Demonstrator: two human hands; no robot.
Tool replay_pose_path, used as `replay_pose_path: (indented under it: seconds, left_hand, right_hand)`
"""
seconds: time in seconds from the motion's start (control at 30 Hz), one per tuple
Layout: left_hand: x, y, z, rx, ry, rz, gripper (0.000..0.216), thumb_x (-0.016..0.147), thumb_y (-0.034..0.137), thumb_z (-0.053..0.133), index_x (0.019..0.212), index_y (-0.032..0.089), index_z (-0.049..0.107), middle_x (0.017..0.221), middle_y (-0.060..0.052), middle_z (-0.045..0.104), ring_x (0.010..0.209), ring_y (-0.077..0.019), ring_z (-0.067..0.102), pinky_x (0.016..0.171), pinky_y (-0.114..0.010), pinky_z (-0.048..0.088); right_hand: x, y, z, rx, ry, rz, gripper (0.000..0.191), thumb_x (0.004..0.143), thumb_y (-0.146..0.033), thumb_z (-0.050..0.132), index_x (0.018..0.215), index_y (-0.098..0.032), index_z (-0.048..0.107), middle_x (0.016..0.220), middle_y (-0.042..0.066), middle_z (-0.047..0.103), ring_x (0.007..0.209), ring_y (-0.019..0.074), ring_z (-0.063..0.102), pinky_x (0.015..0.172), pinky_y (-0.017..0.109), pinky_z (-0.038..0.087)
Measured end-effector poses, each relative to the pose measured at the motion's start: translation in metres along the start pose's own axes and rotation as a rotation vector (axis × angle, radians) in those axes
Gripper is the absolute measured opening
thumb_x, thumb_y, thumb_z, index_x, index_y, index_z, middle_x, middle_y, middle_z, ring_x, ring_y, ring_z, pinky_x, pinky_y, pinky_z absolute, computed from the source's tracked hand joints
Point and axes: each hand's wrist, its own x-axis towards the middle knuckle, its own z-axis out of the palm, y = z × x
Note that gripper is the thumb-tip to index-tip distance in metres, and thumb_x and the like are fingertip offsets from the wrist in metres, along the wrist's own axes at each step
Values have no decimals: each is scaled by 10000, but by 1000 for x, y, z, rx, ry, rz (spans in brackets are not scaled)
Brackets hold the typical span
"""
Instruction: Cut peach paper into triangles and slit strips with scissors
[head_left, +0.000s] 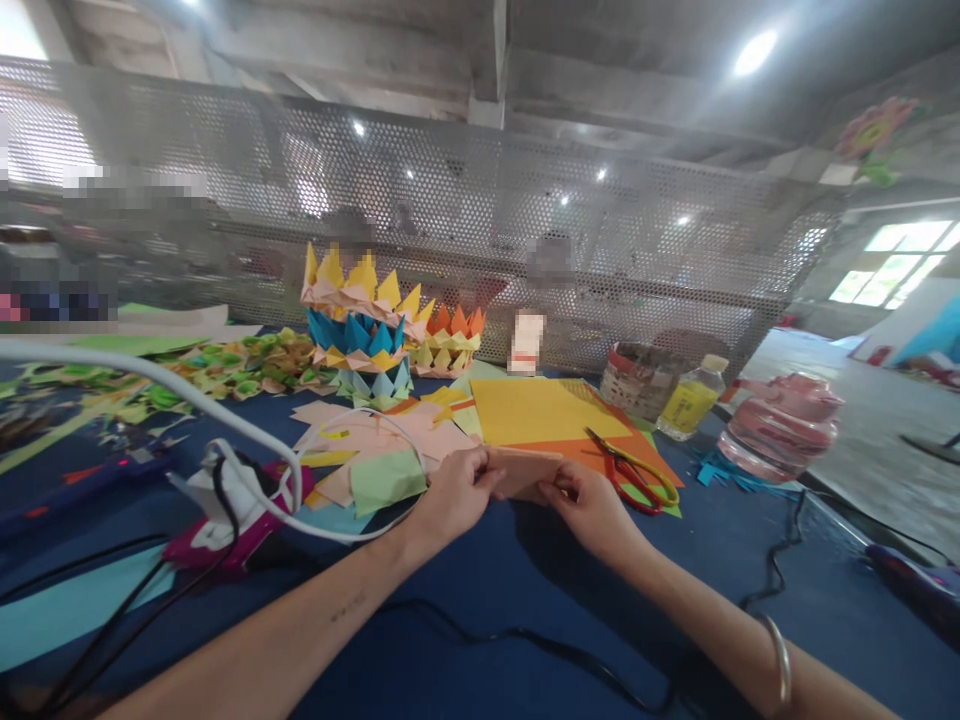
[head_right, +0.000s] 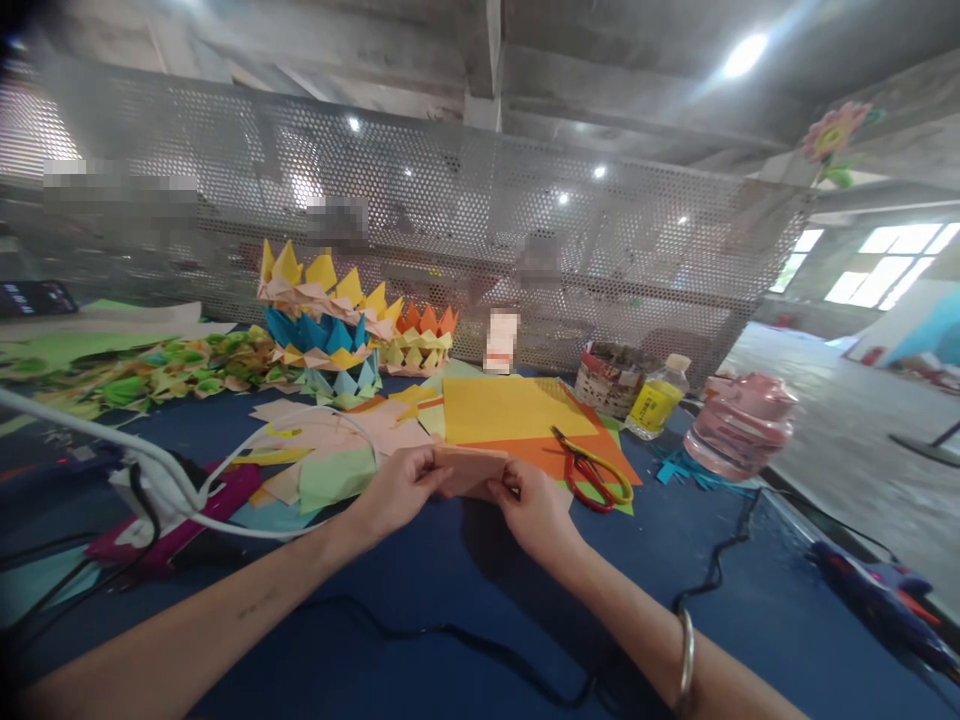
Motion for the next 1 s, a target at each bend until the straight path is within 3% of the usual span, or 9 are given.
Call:
replay_pose_path:
  seconds: [0.13, 0.43, 0.6, 0.77, 1.0]
  left_hand:
    - [0, 1, 0, -33, 13, 32, 233, 762, 189, 504, 908, 122, 672, 829, -82, 709, 699, -192, 661, 656, -289, 506]
    - [-1, 0, 1, -31, 26, 36, 222, 750, 179, 517, 888, 116, 679, 824, -86, 717, 740, -208, 665, 692, -308, 516]
    - [-1, -4, 2, -65, 8, 5, 228, 757, 225, 520, 878, 114, 679, 802, -89, 712, 716, -212, 666, 671, -314, 518]
    - [1, -5, 1, -41, 36, -14, 162, 726, 253, 570, 748, 125, 666, 691, -62, 689, 675, -208, 650, 625, -293, 495]
    - [-2, 15, -2, -351, 19, -220, 268, 626, 363, 707, 710, 122, 627, 592, -32, 634, 526, -148, 584, 504, -254, 477]
  right_hand:
    - [-1, -1, 1, -75, 28, 9, 125, 780, -241, 559, 802, -227, 682, 781, 40, 730, 754, 233, 671, 651, 317, 500]
    - [-2, -2, 2, -119, 13, 14, 131, 772, -234, 559, 794, -235, 688, 775, 32, 736, 745, 232, 673, 636, 307, 488]
    - [-3, -2, 2, -150, -11, 20, 143, 775, -272, 563, 808, -240, 699, 795, 44, 741, 777, 248, 673, 638, 305, 484]
    - [-2, -4, 0, -178, -35, 41, 179, 791, -315, 535, 770, -219, 686, 762, 48, 732, 750, 236, 667, 628, 286, 469]
    - [3, -15, -11, 66, -61, 51, 205, 803, -349, 529, 668, -195, 539, 617, 5, 632, 605, 176, 601, 545, 248, 405]
